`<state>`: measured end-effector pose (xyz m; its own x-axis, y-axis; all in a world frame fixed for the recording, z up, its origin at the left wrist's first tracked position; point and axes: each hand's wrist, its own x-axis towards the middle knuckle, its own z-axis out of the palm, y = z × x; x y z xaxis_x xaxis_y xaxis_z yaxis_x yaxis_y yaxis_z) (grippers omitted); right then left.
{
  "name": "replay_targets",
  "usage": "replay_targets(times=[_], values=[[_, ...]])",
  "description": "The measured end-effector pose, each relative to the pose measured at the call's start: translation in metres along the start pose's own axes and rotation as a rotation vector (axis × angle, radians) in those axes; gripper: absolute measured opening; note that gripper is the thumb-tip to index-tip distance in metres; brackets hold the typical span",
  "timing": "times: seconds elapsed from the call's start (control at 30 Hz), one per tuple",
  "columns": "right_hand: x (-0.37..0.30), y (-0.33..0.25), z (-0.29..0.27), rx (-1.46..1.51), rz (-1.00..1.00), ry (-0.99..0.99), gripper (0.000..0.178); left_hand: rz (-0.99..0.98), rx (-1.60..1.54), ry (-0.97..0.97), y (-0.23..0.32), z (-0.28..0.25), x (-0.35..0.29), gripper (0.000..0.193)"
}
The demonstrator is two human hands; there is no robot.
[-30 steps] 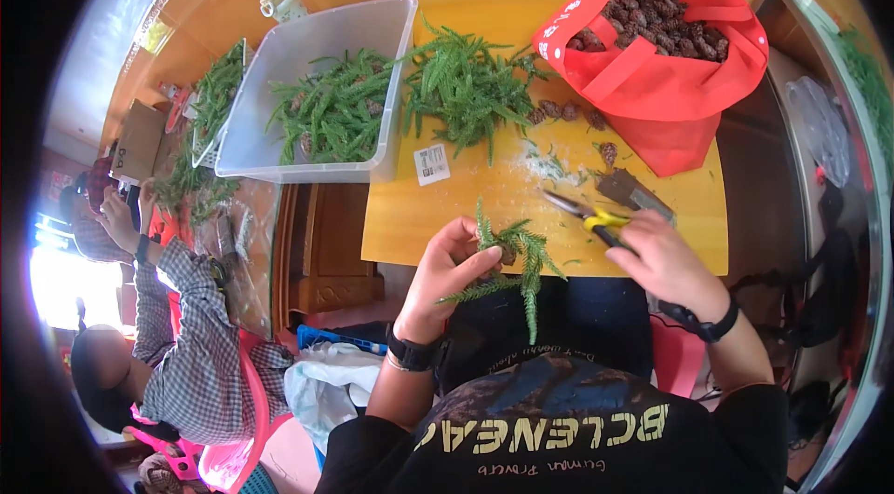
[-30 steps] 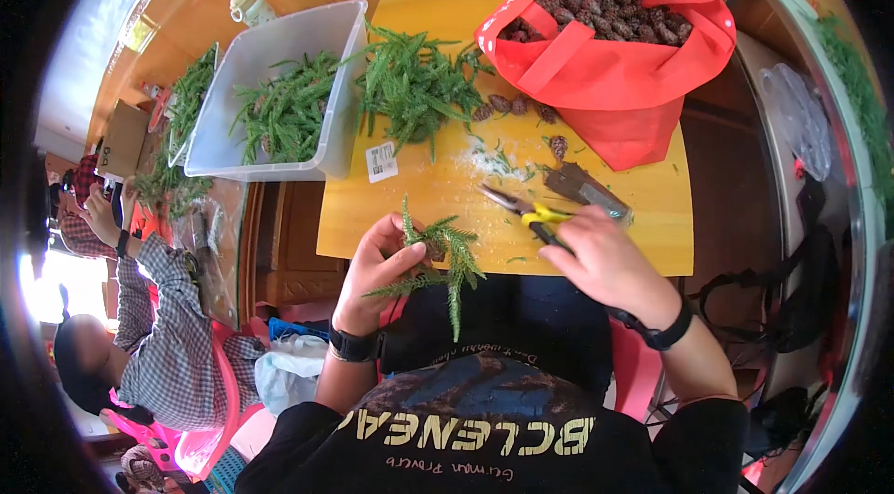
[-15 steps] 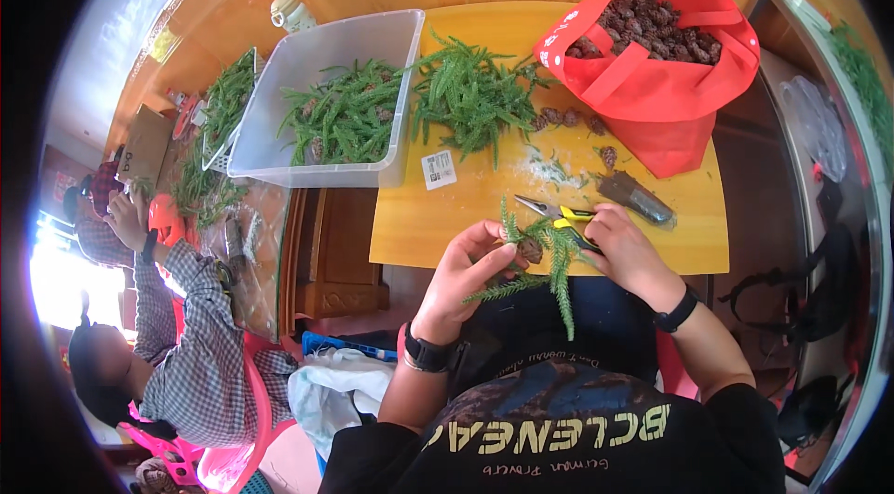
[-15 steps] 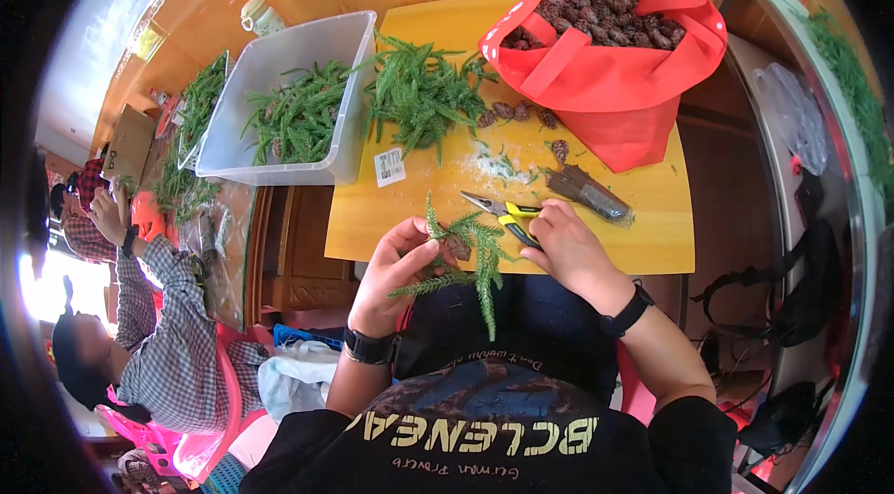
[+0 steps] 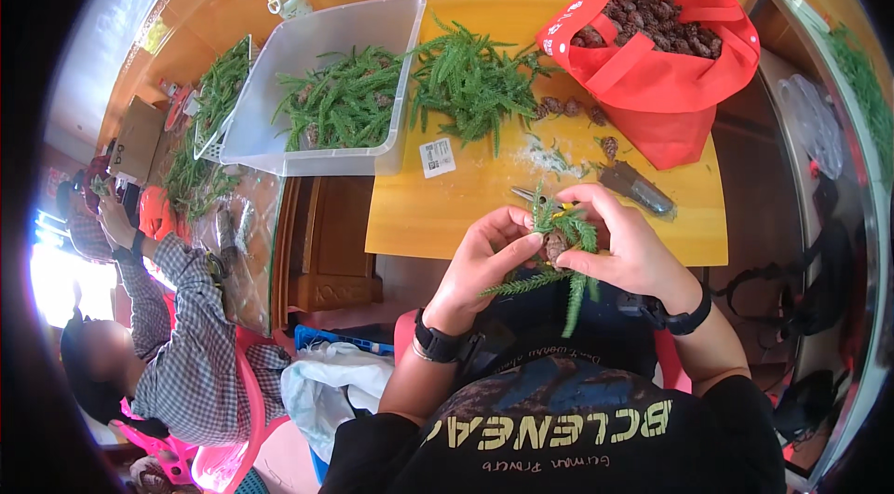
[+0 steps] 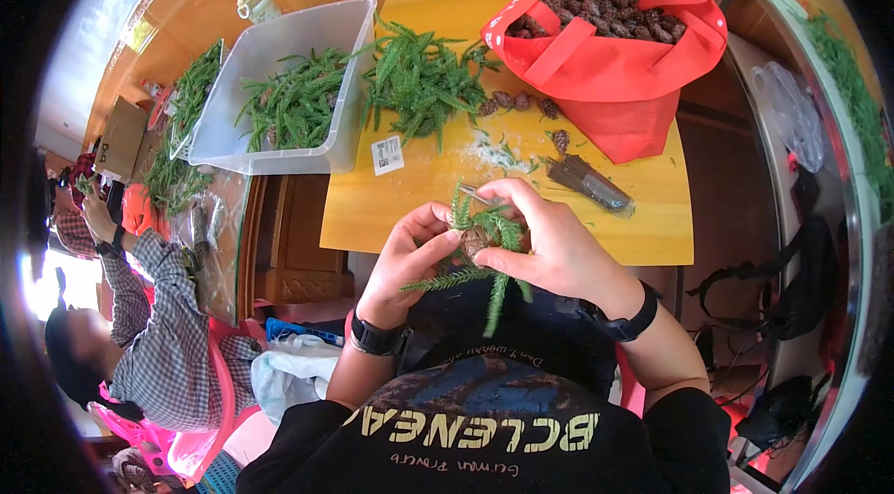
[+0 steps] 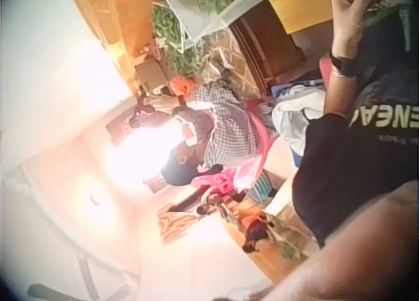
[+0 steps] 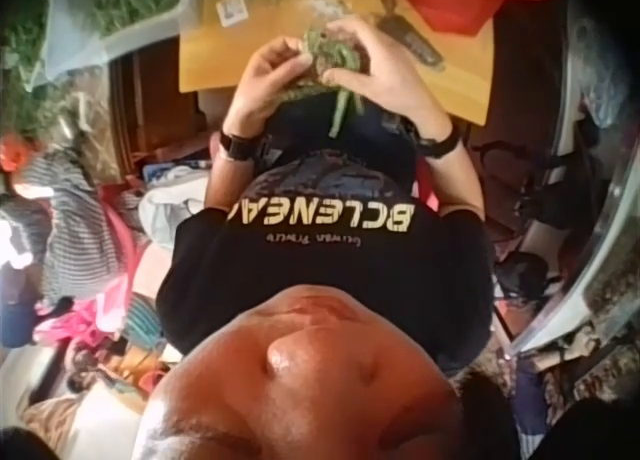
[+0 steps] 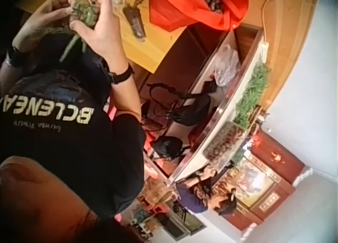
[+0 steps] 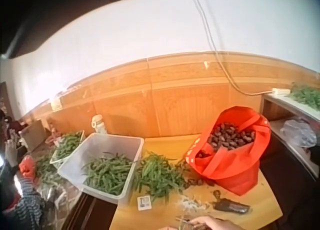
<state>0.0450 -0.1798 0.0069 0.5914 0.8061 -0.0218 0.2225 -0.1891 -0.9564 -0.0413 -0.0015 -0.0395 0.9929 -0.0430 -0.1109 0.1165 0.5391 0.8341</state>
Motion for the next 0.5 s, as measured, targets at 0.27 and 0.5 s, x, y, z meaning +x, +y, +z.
replay_targets(times=[0.27,0.5], values=[[-0.0015,-0.0009,-0.0005,-0.029,0.017,0.015,0.041,0.023,0.03,-0.021,-0.0017,0.0001,0.0035,0.015],[-0.0004,0.0023,0.0005,-0.092,0.001,0.075,0.042,0.012,0.009,-0.007,-0.0051,-0.0011,0.0081,0.016]])
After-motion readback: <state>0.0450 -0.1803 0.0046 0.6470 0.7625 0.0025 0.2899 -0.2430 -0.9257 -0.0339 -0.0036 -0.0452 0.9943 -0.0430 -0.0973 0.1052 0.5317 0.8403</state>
